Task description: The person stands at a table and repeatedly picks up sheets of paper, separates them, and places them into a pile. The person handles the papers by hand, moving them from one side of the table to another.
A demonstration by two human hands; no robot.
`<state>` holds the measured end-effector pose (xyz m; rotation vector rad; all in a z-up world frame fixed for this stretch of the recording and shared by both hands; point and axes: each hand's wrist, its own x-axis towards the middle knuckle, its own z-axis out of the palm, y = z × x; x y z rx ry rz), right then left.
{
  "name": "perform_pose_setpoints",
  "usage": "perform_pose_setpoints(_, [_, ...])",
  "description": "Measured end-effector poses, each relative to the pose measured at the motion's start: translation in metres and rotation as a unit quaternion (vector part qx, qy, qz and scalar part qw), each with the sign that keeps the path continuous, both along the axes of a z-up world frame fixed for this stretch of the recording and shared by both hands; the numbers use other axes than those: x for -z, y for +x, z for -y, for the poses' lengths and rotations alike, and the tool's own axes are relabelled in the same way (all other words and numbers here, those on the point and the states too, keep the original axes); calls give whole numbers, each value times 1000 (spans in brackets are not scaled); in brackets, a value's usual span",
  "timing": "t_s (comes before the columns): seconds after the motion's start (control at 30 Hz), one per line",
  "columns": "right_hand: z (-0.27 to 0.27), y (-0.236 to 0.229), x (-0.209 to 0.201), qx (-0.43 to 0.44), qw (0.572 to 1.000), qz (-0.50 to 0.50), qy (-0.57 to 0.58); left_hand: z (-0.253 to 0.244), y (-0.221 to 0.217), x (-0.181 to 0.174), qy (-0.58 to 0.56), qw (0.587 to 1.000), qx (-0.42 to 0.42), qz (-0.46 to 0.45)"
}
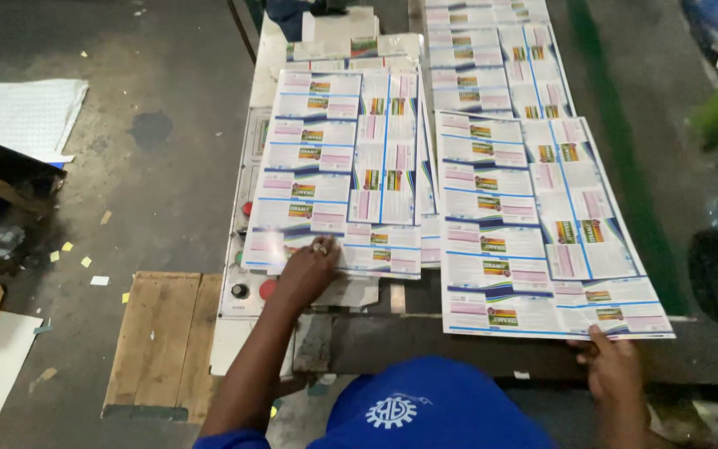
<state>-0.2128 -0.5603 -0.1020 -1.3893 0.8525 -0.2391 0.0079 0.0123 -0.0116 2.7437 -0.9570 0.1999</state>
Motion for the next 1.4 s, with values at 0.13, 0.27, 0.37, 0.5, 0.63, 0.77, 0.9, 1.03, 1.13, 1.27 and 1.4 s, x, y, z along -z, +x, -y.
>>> perform_pose_setpoints(0.13, [15, -40, 0, 2, 1000, 16, 7, 0, 2, -23, 76, 995, 4, -58])
perform_pose_setpoints(0.27, [11, -58, -7, 4, 1000, 6, -6, 1, 4, -43, 14, 1000, -26, 8])
perform_pose_setpoints(0.37, [8, -68, -8, 3, 1000, -6, -10, 5, 2, -70, -33, 996, -40, 78])
perform_pose_setpoints(0.5, [7, -62, -19, -19, 1000, 1, -8, 4, -1, -82, -86, 992, -42, 81])
perform_pose_setpoints(0.63, [13, -58, -9, -24, 1000, -15, -12, -1, -8, -73, -5, 999, -37, -16])
perform_pose_setpoints(0.77, [13, -52, -4, -53, 998, -21, -11, 1, -21, -74, -12, 998, -68, -9])
perform_pose_setpoints(0.9, [14, -22, 5, -88, 996, -25, -14, 4, -31, -74, -89, 988, -115, 49])
perform_pose_setpoints(1.03, [11, 25, 5, -86, 996, -10, -10, 6, -29, -77, -101, 984, -138, 54])
perform_pose_setpoints(1.13, [6, 45, -7, -74, 997, -8, 1, 7, -29, -83, -69, 982, -160, 78])
perform_pose_setpoints(1.27, [-14, 42, -36, -57, 997, -46, -29, 9, -42, -87, -165, 965, -149, 141])
perform_pose_setpoints(1.4, [-39, 32, -19, -47, 995, -83, -38, 36, -55, -71, -243, 956, -43, 155])
